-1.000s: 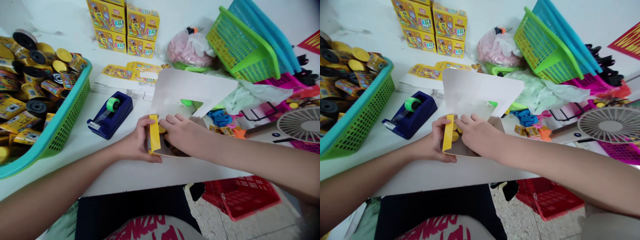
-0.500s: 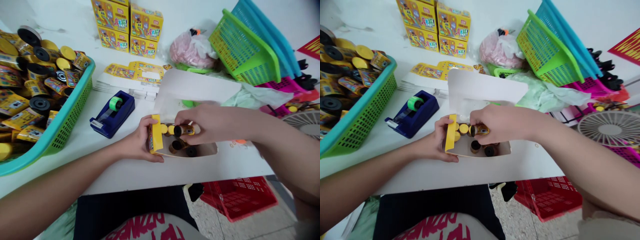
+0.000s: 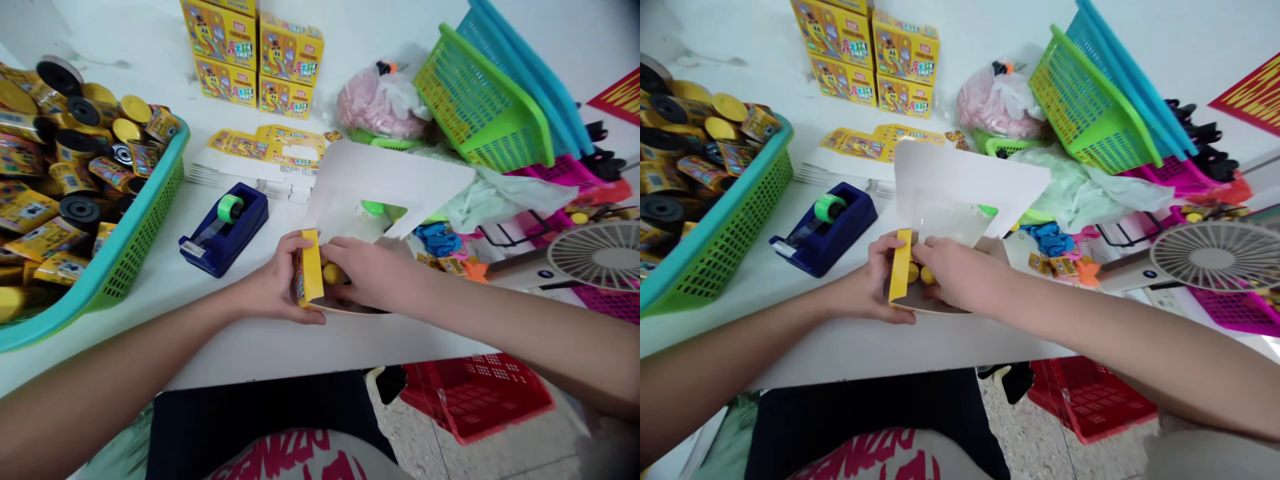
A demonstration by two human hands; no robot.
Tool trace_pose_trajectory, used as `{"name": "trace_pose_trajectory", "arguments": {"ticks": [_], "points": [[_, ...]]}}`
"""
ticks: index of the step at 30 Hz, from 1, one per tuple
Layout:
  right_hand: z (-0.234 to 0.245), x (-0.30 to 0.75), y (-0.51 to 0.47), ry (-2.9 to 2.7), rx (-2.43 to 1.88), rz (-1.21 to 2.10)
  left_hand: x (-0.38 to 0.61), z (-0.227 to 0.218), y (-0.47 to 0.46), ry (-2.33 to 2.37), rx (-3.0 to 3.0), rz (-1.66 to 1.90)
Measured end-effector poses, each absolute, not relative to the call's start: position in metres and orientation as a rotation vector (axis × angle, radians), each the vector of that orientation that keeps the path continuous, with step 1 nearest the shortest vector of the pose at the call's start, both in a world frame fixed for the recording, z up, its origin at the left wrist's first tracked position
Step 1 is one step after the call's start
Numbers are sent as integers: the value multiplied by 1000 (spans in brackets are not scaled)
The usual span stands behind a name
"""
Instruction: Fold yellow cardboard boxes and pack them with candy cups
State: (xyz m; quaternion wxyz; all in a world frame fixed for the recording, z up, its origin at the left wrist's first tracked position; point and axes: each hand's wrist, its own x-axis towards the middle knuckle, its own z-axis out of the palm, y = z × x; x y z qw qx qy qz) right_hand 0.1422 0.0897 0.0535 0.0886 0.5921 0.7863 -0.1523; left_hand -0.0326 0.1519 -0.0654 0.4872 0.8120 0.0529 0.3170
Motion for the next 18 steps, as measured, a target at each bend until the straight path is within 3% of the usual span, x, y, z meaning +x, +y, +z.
{"name": "trace_pose_trajectory", "arguments": {"ticks": [11, 14, 18], "points": [[63, 162, 82, 2318, 1576, -189, -32, -70, 151, 165, 1962, 787], [72, 166, 82, 2350, 1705, -420, -32, -71, 152, 154, 1958, 799], [96, 184, 82, 2378, 2022, -1047, -32, -71, 152, 140, 1958, 805]]}}
